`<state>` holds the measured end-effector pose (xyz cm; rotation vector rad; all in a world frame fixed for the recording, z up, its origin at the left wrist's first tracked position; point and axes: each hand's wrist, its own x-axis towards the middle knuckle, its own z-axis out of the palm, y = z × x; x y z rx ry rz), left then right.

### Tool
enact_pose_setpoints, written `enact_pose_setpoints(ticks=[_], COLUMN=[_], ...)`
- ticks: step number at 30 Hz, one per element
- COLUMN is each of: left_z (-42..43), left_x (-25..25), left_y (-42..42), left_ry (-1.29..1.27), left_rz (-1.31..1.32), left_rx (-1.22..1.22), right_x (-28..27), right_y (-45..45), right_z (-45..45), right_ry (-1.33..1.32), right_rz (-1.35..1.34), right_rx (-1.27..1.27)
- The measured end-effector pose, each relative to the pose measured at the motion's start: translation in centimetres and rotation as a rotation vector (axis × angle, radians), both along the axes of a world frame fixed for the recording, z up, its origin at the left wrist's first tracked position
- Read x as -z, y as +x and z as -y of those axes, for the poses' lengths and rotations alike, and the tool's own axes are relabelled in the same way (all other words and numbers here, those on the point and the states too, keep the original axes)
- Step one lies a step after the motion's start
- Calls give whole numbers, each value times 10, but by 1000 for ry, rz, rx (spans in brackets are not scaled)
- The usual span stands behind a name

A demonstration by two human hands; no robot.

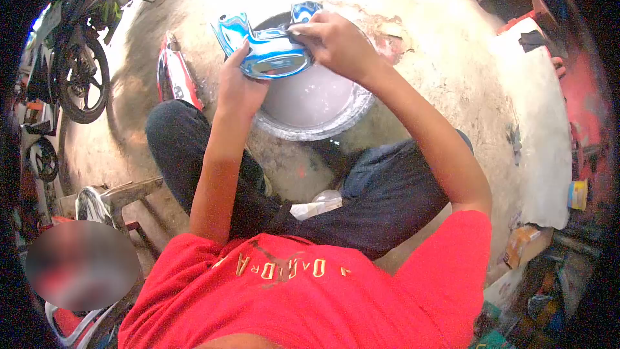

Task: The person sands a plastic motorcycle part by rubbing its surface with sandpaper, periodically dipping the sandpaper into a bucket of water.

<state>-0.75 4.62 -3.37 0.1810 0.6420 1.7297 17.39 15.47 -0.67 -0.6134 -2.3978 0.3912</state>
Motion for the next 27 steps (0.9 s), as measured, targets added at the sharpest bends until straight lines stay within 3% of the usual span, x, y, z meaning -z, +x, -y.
enact_pose_setpoints(ticks=[1, 3, 8, 11, 14, 17, 18, 21, 22, 23, 24, 27], left_z=[0, 1, 3, 2, -4, -6, -8, -20, -20, -20, -19, -23], left_x=[-2, -9, -24, -32, -29, -37, -29, -10, -24, -26, -29, -25], left_y=[-2, -2, 2, 7, 10, 16, 14, 13, 24, 25, 29, 35], left_ry=[23, 38, -40, 5, 164, 105, 129, 207, 141, 161, 138, 101], left_rz=[15, 18, 33, 95, 130, 133, 154, 172, 115, 121, 127, 129], left_rx=[22, 48, -1, -17, 64, 90, 98, 125, -47, -9, -22, -64], right_x=[0, -6, -18, -22, -22, -23, -7, -14, -21, -27, -29, -17], right_y=[1, 6, 3, 2, 21, 8, 3, -1, 3, 7, 11, 7], right_z=[-5, -17, 24, 29, -16, 18, 28, 44, 36, 23, 12, 35], right_ry=[115, -47, 23, 189, -109, -207, -17, 127, -59, -242, -199, -58], right_rz=[-28, -58, -7, 86, 70, 43, -11, 94, 91, 91, 126, 56], right_rx=[15, 169, -103, -73, 190, 104, -45, -78, 17, 114, 206, 86])
